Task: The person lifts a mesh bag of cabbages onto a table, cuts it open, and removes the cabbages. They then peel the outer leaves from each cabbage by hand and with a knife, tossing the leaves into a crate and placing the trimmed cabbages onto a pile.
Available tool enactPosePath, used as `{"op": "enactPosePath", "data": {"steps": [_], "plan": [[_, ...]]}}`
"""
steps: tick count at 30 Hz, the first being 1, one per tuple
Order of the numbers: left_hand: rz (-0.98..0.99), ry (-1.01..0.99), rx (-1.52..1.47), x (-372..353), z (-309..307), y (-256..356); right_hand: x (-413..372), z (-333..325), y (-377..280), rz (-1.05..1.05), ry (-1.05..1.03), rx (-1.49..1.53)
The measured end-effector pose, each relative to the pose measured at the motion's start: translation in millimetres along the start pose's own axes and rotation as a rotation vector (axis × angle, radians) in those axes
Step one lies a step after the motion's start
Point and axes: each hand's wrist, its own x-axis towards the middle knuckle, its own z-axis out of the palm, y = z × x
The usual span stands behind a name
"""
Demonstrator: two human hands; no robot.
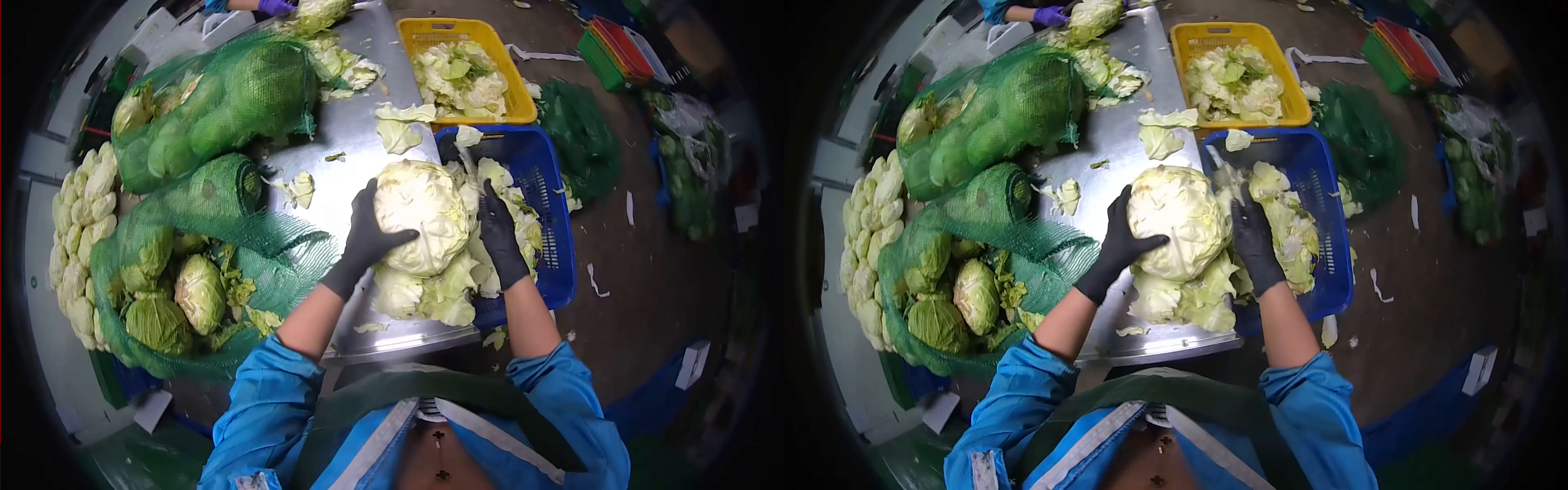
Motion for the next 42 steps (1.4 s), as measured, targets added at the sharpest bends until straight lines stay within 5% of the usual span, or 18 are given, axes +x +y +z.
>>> {"op": "enactPosePath", "data": {"steps": [3, 12, 14, 16, 18, 20, 21, 22, 24, 27, 28, 30, 32, 40, 42], "plan": [[0.185, -0.302, -0.054, 44.1, -14.3, -12.6, -8.3, 5.6, -18.9, -0.066, 0.014, -0.277], [-0.009, -0.206, 0.403, 27.3, 4.1, 43.6, 12.7, 19.3, -64.9, 0.073, -0.069, -0.676], [0.017, -0.192, 0.449, 22.9, 6.4, 45.1, 47.9, 15.3, -39.1, 0.208, -0.07, -0.416], [0.178, -0.13, 0.404, 16.2, 8.6, 34.2, 75.3, 19.3, -5.2, 0.218, -0.169, -0.511], [0.255, -0.102, 0.251, 24.2, 3.3, 8.2, 70.2, 24.2, -9.5, 0.171, 0.079, -0.111], [0.355, -0.118, 0.166, 37.4, -6.8, -4.7, 74.1, 35.8, 86.0, 0.513, -0.066, -0.188], [0.412, -0.317, 0.118, 44.3, -16.4, 0.4, 60.5, 31.6, 90.9, 0.65, -0.207, -0.066], [0.461, -0.51, 0.063, 48.0, -24.1, 7.5, 40.9, 46.0, 178.5, 0.531, -0.145, 0.013], [0.569, -0.511, 0.255, 42.0, -30.0, 18.4, 7.7, 22.6, 176.9, 0.713, -0.084, -0.222], [0.042, 0.005, 0.163, -18.8, -20.4, 12.1, -11.8, -9.6, 180.6, 0.504, 0.027, -0.098], [-0.027, -0.065, -0.139, -35.6, -1.6, 1.7, -11.1, -24.2, 148.4, 0.421, 0.116, -0.012], [-0.016, 0.148, 0.175, -53.3, 33.4, 25.7, -10.8, -42.0, 66.4, 0.213, -0.082, 0.135], [-0.066, 0.177, 0.127, -42.4, 38.0, 23.6, -10.4, -44.3, 3.1, -0.202, -0.191, -0.202], [-0.116, 0.116, 0.315, -32.5, 37.0, 58.6, 8.6, -23.1, -42.0, -0.259, -0.278, -0.609], [-0.065, 0.121, 0.331, -39.3, 41.5, 64.5, 42.8, -18.2, -47.7, -0.06, -0.202, -0.731]]}}
